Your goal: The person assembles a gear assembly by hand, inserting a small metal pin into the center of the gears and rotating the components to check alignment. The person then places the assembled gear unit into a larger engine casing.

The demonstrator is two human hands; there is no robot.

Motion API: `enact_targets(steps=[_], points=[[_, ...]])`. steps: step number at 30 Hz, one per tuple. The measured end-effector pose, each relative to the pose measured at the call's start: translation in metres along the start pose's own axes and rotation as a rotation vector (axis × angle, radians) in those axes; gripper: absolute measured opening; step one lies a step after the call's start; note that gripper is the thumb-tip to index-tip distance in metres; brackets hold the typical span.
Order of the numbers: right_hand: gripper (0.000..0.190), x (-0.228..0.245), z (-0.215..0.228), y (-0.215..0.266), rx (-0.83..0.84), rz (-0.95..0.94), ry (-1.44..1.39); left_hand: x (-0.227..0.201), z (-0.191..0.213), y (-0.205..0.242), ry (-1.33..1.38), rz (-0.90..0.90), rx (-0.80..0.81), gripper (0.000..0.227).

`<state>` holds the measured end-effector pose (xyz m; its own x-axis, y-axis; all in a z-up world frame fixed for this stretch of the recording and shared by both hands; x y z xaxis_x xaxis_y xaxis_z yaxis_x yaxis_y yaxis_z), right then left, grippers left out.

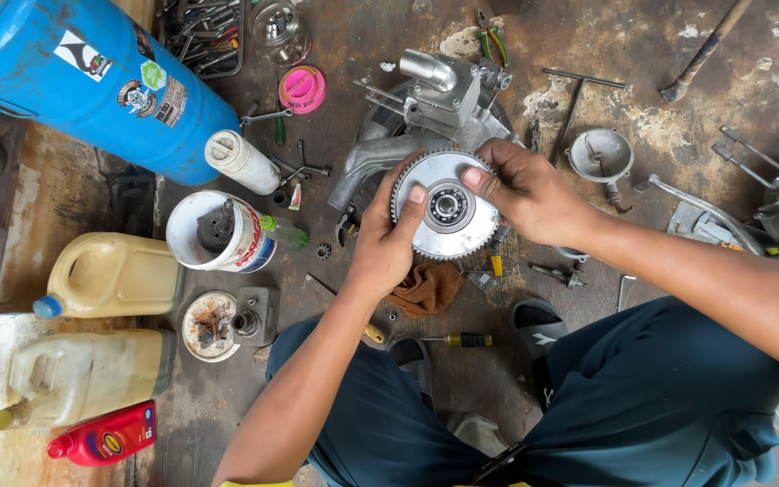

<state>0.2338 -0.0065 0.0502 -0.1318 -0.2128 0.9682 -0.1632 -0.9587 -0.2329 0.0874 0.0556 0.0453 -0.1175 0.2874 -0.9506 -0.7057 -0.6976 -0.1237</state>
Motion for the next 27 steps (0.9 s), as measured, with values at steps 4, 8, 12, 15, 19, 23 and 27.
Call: enact_targets(steps=[4,8,12,15,19,23,27], points=[[0.026,0.012,0.001,-0.001,-0.016,0.017,0.043,0.003,-0.005,-0.001,0.170,0.006,-0.068,0.053],[0.025,0.024,-0.001,0.004,-0.011,0.043,0.084,0.019,-0.010,-0.004,0.573,0.017,-0.141,0.039],[0.026,0.034,-0.007,0.012,0.023,-0.026,0.158,0.028,-0.009,0.000,0.711,0.070,-0.295,0.029],[0.030,0.031,-0.006,0.014,0.068,-0.087,0.172,0.031,-0.014,0.006,0.765,0.100,-0.355,0.028],[0.039,0.033,0.001,0.015,0.028,-0.176,0.128,0.062,-0.029,0.004,0.933,0.148,-0.398,0.027],[0.043,0.052,0.005,0.013,0.080,-0.070,0.225,0.084,-0.033,-0.011,1.094,0.140,-0.416,0.024],[0.053,0.069,0.000,0.018,0.290,0.134,0.361,0.077,-0.044,-0.023,1.197,0.196,-0.360,0.027]])
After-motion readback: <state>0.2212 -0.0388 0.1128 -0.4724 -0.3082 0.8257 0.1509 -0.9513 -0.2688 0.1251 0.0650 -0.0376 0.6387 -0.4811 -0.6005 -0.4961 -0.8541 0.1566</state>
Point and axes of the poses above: each hand's wrist, its own y-axis away from the middle knuckle, its own z-axis out of the back of the hand, x = y × z, the point moved 10 cm from there along -y, towards the middle knuckle, and after that the axes turned 9 degrees about -y, right-handed, at the moved point
